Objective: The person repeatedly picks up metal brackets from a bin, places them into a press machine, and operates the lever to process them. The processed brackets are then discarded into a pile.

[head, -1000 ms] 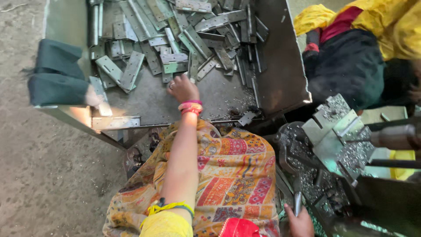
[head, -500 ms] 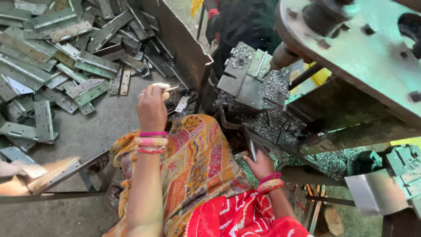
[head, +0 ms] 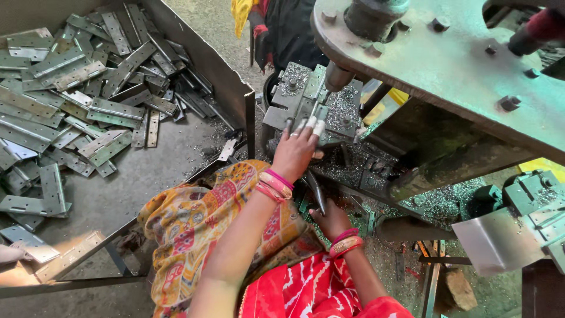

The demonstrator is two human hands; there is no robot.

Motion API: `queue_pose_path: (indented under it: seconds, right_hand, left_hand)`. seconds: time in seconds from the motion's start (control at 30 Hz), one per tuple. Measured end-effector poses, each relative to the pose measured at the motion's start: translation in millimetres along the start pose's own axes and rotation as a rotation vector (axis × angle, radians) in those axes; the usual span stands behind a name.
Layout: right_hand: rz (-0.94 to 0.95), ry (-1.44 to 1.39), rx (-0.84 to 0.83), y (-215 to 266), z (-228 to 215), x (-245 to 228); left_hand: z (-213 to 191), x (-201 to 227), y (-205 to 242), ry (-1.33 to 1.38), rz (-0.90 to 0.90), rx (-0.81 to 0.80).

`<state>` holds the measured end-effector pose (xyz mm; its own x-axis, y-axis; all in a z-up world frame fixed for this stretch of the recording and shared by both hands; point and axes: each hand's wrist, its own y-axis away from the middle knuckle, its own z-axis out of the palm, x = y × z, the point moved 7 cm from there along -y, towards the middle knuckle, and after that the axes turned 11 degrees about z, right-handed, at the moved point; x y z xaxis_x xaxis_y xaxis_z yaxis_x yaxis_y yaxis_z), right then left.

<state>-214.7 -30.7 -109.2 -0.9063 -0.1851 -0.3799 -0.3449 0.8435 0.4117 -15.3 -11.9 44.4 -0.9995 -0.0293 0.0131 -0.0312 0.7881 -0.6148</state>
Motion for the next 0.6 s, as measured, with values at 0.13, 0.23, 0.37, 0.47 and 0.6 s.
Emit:
queue_pose_path:
  seconds: [0.13,0.23,0.37,0.47,0.6]
  right_hand:
    - [0.002,0.067,0.002,-5.9,3.4,-0.5]
    - [-0.018,0.041,0.004,-12.3,12.2,8.3]
    - [-0.019,0.029,0.053,-20.9,38.4,30.1]
    - [-0.080,-0.110,0.139,-28.4,57.5,37.6]
    - [-0.122,-0.062,0.174,-17.8,76.6,44.3]
  left_hand:
    - [16.6,-15.9,6.4,-0.071,-0.192,-0.135]
    - [19.9,-21.2,0.6,-0.051,-0.197,-0.124]
    - [22.4,-27.1,-9.8,-0.020,-0.178,-0.142]
    - [23.9,-31.1,-15.2,0.023,-0.164,-0.202]
    - [16.4,-26.2,-1.1,0.066,-0.172,-0.126]
